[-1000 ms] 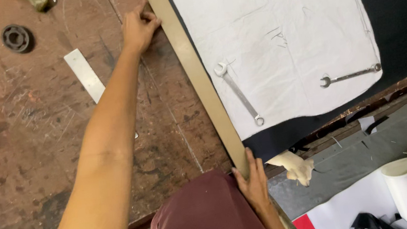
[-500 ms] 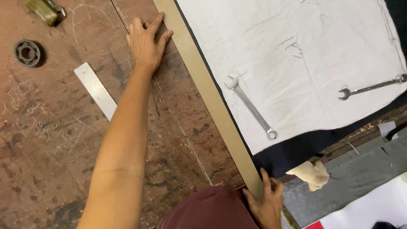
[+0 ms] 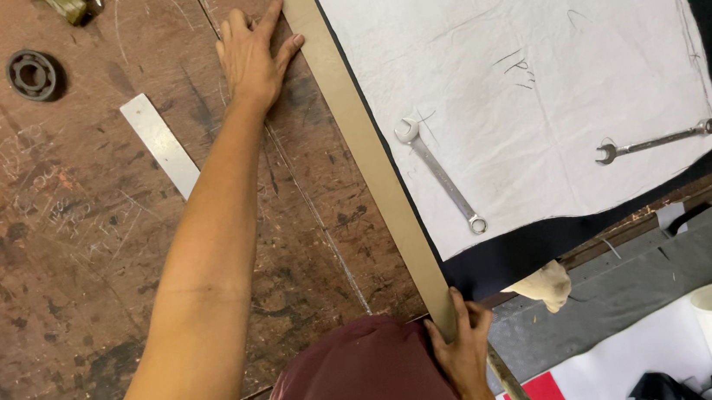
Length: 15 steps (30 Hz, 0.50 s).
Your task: The person unfolds a white paper pattern on a black fabric, secures it with wrenches and a wooden ruler, then uses scissors to cut the fabric along the pattern edges. The cut fabric piece remains on the table.
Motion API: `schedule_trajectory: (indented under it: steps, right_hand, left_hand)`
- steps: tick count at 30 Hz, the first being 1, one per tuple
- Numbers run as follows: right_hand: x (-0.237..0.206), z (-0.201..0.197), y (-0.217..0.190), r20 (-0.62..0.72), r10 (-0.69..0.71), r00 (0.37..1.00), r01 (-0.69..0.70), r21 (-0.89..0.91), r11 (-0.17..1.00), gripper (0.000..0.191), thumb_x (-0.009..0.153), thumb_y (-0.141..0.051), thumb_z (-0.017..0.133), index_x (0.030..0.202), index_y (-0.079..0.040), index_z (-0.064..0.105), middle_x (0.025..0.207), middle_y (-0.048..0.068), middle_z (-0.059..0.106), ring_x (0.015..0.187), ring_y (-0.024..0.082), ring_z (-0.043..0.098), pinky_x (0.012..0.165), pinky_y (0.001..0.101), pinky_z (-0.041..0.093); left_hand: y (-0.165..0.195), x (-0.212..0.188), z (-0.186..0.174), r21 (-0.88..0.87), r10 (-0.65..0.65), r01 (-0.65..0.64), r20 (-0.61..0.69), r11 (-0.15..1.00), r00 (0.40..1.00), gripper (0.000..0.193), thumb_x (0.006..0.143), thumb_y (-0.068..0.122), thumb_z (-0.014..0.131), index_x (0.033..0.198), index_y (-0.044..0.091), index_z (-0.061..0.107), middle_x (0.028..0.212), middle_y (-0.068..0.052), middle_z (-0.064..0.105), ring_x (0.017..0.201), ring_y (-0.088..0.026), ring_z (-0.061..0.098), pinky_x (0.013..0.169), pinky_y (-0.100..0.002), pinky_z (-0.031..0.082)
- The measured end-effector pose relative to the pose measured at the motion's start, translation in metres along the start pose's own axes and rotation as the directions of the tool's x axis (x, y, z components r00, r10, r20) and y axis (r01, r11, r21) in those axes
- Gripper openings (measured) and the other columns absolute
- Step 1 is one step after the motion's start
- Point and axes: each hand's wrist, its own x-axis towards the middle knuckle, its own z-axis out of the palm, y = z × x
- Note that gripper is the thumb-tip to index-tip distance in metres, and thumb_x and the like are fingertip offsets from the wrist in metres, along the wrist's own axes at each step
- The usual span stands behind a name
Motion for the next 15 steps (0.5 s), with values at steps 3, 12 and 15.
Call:
schedule_trajectory:
  steps: [3, 12, 15]
  right_hand:
    - [-0.007, -0.003, 0.006, 0.014, 0.037, 0.999, -0.037, 0.001, 0.999, 0.084, 0.069, -0.02, 0.088, 0.144, -0.015, 0.051, 0.116, 0.022, 0.044, 0.106, 0.038, 0.053, 0.087, 0.0467, 0.053]
    - [-0.019, 0.007, 0.029, -0.03, -0.025, 0.999, 0.026, 0.027, 0.999, 0.079, 0.073, -0.018, 0.088, 0.144, -0.018, 0.053, 0.113, 0.017, 0.047, 0.101, 0.033, 0.056, 0.081, 0.0423, 0.056]
    - [-0.018, 0.007, 0.03, -0.013, -0.007, 1.0, 0.008, 0.047, 0.999, 0.079, 0.073, -0.018, 0.088, 0.145, -0.018, 0.053, 0.112, 0.017, 0.046, 0.1, 0.032, 0.056, 0.08, 0.0408, 0.058]
  left_hand:
    - [-0.001, -0.002, 0.0, -0.004, 0.002, -0.002, 0.001, 1.0, 1.0, 0.061, 0.094, 0.049, 0.078, 0.147, 0.026, 0.059, 0.105, -0.009, 0.047, 0.101, -0.029, 0.044, 0.089, -0.043, 0.036]
    - [-0.008, -0.004, 0.011, 0.015, 0.018, -0.017, -0.04, 1.0, 0.999, 0.053, 0.095, 0.05, 0.081, 0.138, 0.022, 0.067, 0.127, -0.012, 0.053, 0.117, -0.032, 0.047, 0.092, -0.049, 0.039]
    - [-0.009, -0.004, 0.015, 0.03, 0.041, -0.039, -0.084, 0.999, 0.996, 0.054, 0.093, 0.052, 0.081, 0.137, 0.024, 0.068, 0.13, -0.014, 0.052, 0.119, -0.035, 0.046, 0.088, -0.05, 0.039]
